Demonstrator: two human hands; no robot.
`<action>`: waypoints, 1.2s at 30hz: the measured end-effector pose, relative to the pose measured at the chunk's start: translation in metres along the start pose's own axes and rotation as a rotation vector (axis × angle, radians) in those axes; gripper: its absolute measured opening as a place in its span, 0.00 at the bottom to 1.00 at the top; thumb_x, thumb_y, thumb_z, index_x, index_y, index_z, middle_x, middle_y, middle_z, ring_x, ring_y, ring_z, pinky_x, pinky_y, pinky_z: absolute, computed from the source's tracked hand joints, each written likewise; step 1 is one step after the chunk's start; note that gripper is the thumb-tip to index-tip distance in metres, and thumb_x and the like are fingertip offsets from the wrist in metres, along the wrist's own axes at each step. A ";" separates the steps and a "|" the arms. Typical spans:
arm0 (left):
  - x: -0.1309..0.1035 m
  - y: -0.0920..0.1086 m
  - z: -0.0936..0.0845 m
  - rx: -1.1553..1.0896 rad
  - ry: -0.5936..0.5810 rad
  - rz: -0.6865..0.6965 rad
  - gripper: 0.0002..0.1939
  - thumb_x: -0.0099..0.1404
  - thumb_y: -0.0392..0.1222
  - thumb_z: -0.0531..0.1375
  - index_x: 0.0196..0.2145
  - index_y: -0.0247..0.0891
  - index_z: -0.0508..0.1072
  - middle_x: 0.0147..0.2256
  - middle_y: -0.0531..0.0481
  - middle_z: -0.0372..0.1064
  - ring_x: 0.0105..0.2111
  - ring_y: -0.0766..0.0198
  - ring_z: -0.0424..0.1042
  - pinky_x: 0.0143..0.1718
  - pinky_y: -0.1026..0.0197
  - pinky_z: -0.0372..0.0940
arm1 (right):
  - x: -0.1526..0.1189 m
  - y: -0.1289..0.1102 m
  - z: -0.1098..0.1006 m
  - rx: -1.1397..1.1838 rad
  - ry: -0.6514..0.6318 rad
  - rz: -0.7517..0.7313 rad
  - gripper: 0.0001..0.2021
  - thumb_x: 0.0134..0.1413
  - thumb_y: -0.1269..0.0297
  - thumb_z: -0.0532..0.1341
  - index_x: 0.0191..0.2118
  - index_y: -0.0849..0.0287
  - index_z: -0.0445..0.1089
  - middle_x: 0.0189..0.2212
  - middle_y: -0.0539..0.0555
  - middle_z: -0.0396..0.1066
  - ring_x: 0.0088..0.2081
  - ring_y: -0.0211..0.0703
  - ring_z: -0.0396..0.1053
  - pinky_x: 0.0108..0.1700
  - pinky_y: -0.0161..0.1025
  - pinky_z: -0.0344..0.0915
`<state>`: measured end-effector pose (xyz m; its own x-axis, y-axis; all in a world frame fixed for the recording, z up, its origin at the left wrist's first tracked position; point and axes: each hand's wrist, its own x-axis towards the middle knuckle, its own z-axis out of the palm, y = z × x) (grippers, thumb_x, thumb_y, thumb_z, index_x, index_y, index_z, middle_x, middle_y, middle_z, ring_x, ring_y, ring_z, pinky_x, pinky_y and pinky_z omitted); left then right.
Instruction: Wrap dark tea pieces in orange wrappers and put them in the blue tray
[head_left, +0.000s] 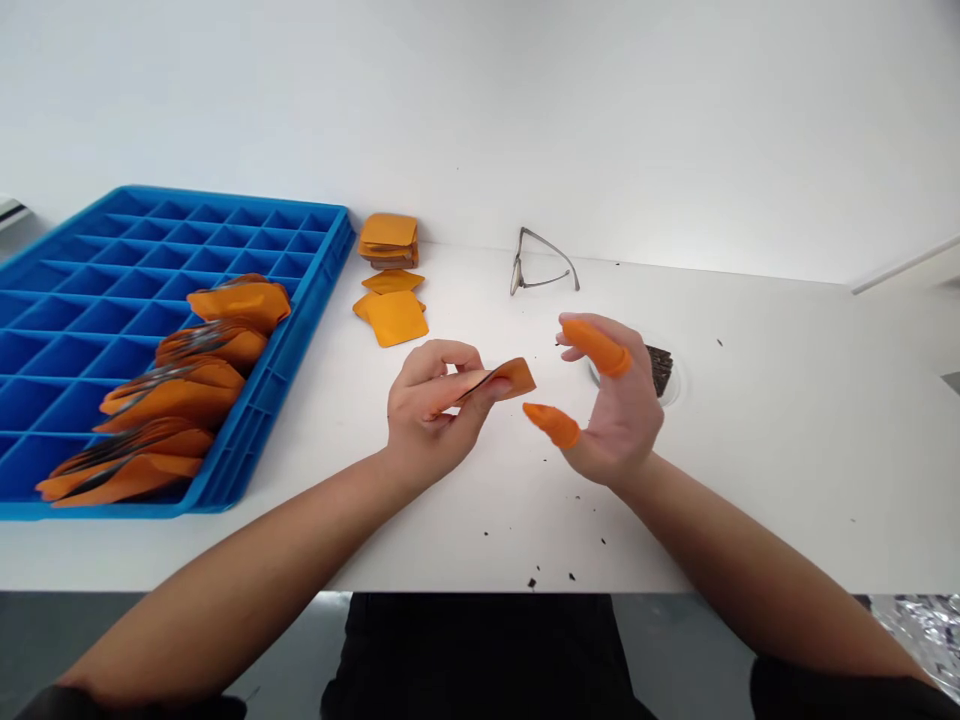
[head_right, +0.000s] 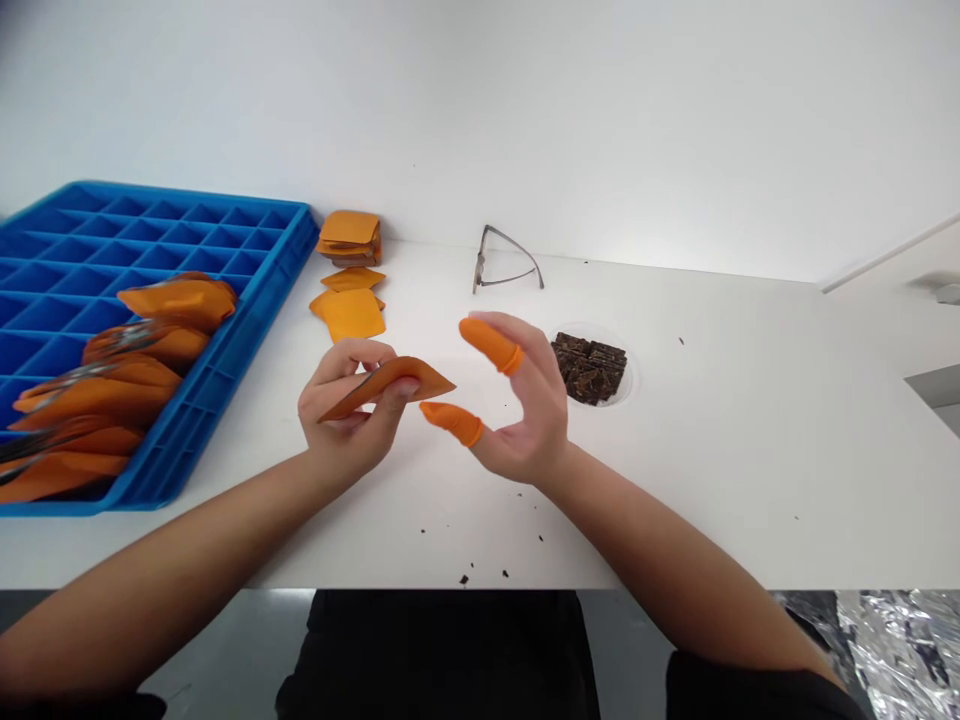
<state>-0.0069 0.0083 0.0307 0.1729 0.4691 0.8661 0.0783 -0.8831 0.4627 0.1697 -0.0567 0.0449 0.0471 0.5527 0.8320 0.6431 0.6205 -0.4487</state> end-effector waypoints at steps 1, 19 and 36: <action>-0.001 0.001 0.000 0.009 -0.001 -0.009 0.10 0.68 0.38 0.66 0.28 0.37 0.76 0.31 0.51 0.70 0.30 0.68 0.68 0.28 0.63 0.62 | 0.000 -0.001 0.000 -0.080 0.003 -0.098 0.32 0.56 0.58 0.69 0.66 0.37 0.63 0.57 0.54 0.70 0.53 0.54 0.72 0.46 0.52 0.74; -0.006 -0.012 -0.001 0.077 -0.042 0.027 0.07 0.64 0.34 0.67 0.29 0.41 0.77 0.30 0.54 0.72 0.28 0.69 0.69 0.28 0.61 0.62 | -0.012 0.002 0.003 -0.423 -0.153 -0.340 0.27 0.54 0.63 0.71 0.56 0.27 0.69 0.70 0.33 0.57 0.72 0.50 0.56 0.70 0.52 0.63; -0.003 -0.012 0.000 0.137 -0.031 0.042 0.10 0.65 0.40 0.69 0.26 0.40 0.77 0.30 0.54 0.71 0.27 0.69 0.68 0.31 0.60 0.61 | -0.011 0.010 0.003 -0.337 -0.296 -0.127 0.24 0.57 0.60 0.69 0.58 0.31 0.70 0.69 0.38 0.59 0.73 0.54 0.54 0.72 0.58 0.59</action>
<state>-0.0083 0.0175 0.0220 0.2087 0.4329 0.8769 0.2031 -0.8963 0.3941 0.1732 -0.0548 0.0301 -0.2368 0.6492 0.7228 0.8447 0.5052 -0.1770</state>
